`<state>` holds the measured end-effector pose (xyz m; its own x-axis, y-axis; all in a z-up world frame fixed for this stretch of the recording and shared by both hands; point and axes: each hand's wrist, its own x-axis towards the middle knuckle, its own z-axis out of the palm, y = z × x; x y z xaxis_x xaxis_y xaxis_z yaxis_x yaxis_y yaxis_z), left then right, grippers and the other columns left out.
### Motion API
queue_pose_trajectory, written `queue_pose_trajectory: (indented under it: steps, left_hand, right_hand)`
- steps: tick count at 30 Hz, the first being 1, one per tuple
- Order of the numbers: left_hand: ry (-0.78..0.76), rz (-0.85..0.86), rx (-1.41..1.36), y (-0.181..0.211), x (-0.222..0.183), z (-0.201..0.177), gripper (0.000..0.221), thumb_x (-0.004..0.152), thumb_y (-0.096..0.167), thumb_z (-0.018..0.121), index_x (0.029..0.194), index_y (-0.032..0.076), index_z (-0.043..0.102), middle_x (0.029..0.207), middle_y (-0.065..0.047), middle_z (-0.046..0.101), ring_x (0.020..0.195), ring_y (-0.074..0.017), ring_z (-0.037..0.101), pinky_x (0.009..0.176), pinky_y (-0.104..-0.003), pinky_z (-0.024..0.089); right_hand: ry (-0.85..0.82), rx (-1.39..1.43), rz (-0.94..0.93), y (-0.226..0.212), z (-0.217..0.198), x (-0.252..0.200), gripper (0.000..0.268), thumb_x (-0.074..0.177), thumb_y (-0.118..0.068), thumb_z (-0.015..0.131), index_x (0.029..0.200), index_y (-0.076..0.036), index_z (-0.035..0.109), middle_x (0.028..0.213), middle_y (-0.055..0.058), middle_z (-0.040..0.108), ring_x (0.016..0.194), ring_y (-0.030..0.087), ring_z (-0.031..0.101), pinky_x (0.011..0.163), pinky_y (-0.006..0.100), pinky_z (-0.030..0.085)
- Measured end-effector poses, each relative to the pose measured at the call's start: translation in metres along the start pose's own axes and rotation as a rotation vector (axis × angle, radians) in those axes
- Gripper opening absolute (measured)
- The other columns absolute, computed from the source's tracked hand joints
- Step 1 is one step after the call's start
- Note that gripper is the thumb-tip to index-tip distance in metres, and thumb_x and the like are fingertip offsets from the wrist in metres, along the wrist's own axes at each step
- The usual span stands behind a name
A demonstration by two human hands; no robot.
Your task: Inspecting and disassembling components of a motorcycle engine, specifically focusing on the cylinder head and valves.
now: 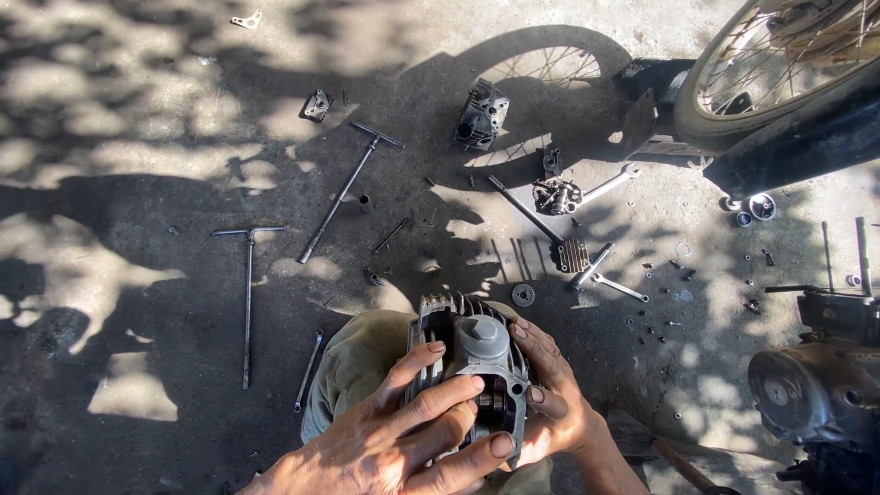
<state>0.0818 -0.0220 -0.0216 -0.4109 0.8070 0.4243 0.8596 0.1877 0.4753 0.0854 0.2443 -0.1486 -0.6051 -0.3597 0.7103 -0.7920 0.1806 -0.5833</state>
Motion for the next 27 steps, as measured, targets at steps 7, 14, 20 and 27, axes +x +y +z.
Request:
queue_pose_trajectory:
  steps: [7,14,20,27]
  left_hand:
    - [0.122,0.032,0.069,0.001,0.006,-0.005,0.036,0.114,0.01,0.054,0.15,0.007,0.048,0.105,-0.013,0.067,0.13,-0.0362,0.062,0.115,-0.07,0.044]
    - [0.093,0.042,0.16,0.0,-0.001,-0.017,0.037,0.119,0.014,0.045,0.154,0.005,0.047,0.109,-0.01,0.071,0.137,-0.0345,0.057,0.12,-0.068,0.038]
    - [-0.061,-0.072,-0.169,0.005,-0.005,-0.037,0.055,0.116,0.02,0.041,0.166,0.01,0.019,0.135,-0.029,0.053,0.154,-0.0406,0.04,0.132,-0.073,0.021]
    - [0.001,-0.034,-0.11,-0.006,-0.012,-0.018,0.054,0.116,0.009,0.048,0.164,0.008,0.025,0.13,-0.024,0.056,0.152,-0.0434,0.045,0.118,-0.069,0.035]
  right_hand:
    - [0.045,-0.101,-0.078,0.006,0.005,-0.013,0.086,0.096,-0.072,0.055,0.161,-0.024,0.026,0.153,0.032,0.039,0.144,0.048,0.047,0.123,0.067,0.043]
    - [0.179,0.239,0.328,0.009,0.021,-0.047,0.062,0.113,-0.046,0.032,0.151,0.002,0.04,0.158,0.028,0.042,0.149,0.039,0.045,0.13,0.052,0.038]
    - [0.377,1.096,0.679,-0.008,0.024,-0.023,0.064,0.102,-0.035,0.065,0.154,-0.005,0.042,0.162,0.03,0.035,0.152,0.045,0.031,0.126,0.065,0.022]
    - [0.155,-0.001,0.354,0.008,0.027,-0.043,0.064,0.105,-0.056,0.035,0.153,-0.014,0.027,0.155,0.026,0.042,0.145,0.035,0.045,0.127,0.049,0.037]
